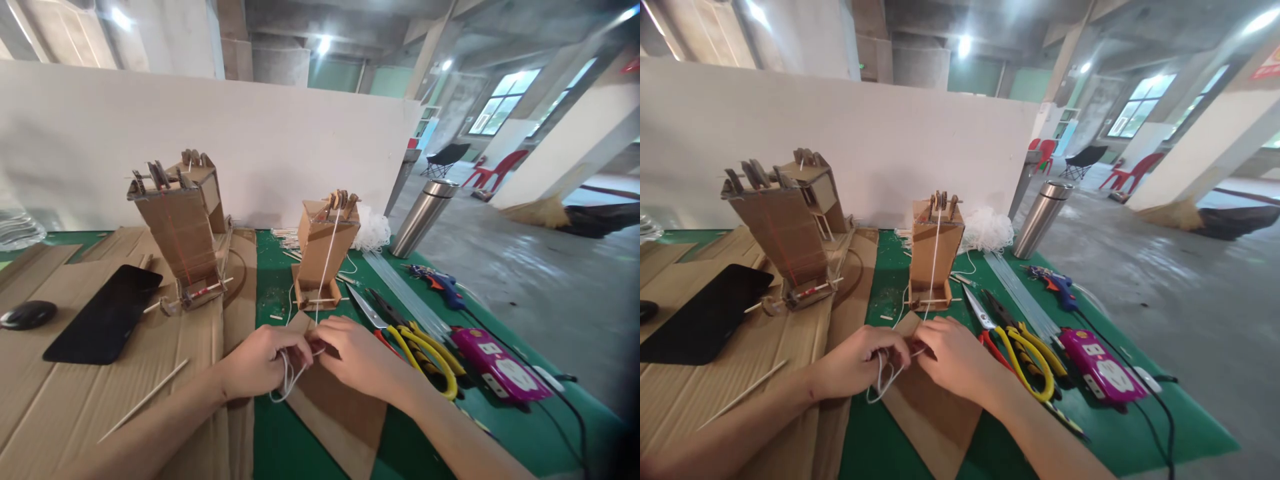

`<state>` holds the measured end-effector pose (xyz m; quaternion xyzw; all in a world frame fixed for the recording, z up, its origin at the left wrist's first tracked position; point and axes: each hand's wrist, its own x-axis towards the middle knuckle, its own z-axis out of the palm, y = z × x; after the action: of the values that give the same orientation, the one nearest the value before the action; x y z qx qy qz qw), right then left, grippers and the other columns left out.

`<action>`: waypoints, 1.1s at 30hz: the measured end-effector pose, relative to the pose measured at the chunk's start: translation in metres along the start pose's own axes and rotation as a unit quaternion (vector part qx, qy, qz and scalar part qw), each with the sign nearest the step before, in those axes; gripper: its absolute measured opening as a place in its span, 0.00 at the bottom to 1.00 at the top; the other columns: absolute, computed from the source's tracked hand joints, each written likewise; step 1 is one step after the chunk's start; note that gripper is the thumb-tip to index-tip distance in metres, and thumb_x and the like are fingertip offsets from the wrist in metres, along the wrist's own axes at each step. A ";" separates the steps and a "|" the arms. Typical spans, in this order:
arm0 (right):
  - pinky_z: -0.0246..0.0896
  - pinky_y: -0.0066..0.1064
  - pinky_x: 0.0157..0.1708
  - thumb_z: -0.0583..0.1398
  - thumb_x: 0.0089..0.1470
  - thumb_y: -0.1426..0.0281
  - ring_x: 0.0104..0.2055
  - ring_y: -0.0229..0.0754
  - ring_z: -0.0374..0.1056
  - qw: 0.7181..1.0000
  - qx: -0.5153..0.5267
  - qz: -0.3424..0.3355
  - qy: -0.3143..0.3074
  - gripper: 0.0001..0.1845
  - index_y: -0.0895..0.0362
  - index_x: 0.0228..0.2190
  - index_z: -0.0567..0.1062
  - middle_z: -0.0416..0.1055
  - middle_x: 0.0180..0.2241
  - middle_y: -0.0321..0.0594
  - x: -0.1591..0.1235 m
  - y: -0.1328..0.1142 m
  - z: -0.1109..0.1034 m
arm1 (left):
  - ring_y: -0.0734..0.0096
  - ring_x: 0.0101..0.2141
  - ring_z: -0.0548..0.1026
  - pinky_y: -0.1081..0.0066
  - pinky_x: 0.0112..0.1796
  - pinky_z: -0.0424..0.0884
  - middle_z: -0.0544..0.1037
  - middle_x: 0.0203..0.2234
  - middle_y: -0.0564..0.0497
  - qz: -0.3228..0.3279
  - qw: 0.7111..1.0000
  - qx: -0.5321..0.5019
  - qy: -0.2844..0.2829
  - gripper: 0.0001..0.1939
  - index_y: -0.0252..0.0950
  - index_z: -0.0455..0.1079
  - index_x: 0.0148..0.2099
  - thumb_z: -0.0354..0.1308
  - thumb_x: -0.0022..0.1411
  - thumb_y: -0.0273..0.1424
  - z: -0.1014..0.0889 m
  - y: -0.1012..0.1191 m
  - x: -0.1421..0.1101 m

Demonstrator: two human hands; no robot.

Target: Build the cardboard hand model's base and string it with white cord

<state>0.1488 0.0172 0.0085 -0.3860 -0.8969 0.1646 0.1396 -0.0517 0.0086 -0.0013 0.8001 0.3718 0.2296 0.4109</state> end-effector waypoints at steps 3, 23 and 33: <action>0.57 0.31 0.34 0.55 0.57 0.76 0.32 0.40 0.63 1.000 -0.014 0.008 0.007 0.09 0.57 0.24 0.68 0.68 0.27 0.37 -0.002 -0.001 -0.004 | 0.69 0.38 0.70 0.71 0.40 0.67 0.75 0.33 0.53 -0.018 0.990 0.112 0.087 0.25 0.39 0.70 0.38 0.42 0.42 0.12 0.000 -0.003 0.001; 0.52 0.28 0.29 0.53 0.57 0.72 0.26 0.36 0.59 1.000 -0.023 0.019 -0.002 0.14 0.56 0.21 0.60 0.64 0.23 0.33 -0.005 0.000 -0.009 | 0.66 0.39 0.73 0.66 0.41 0.68 0.73 0.42 0.48 -0.115 0.943 0.234 0.204 0.13 0.38 0.62 0.46 0.49 0.58 0.25 -0.010 -0.016 0.022; 0.53 0.29 0.35 0.52 0.57 0.73 0.30 0.38 0.64 0.999 -0.054 0.004 -0.007 0.12 0.56 0.22 0.63 0.68 0.25 0.35 -0.004 0.003 -0.001 | 0.62 0.39 0.72 0.67 0.37 0.67 0.76 0.34 0.50 -0.119 0.925 0.317 0.175 0.08 0.40 0.68 0.41 0.53 0.58 0.29 -0.012 -0.019 0.054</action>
<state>0.1537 0.0158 0.0080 -0.3952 -0.9039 0.1193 0.1119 -0.0344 0.0641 -0.0072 0.7856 0.5835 0.1855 0.0887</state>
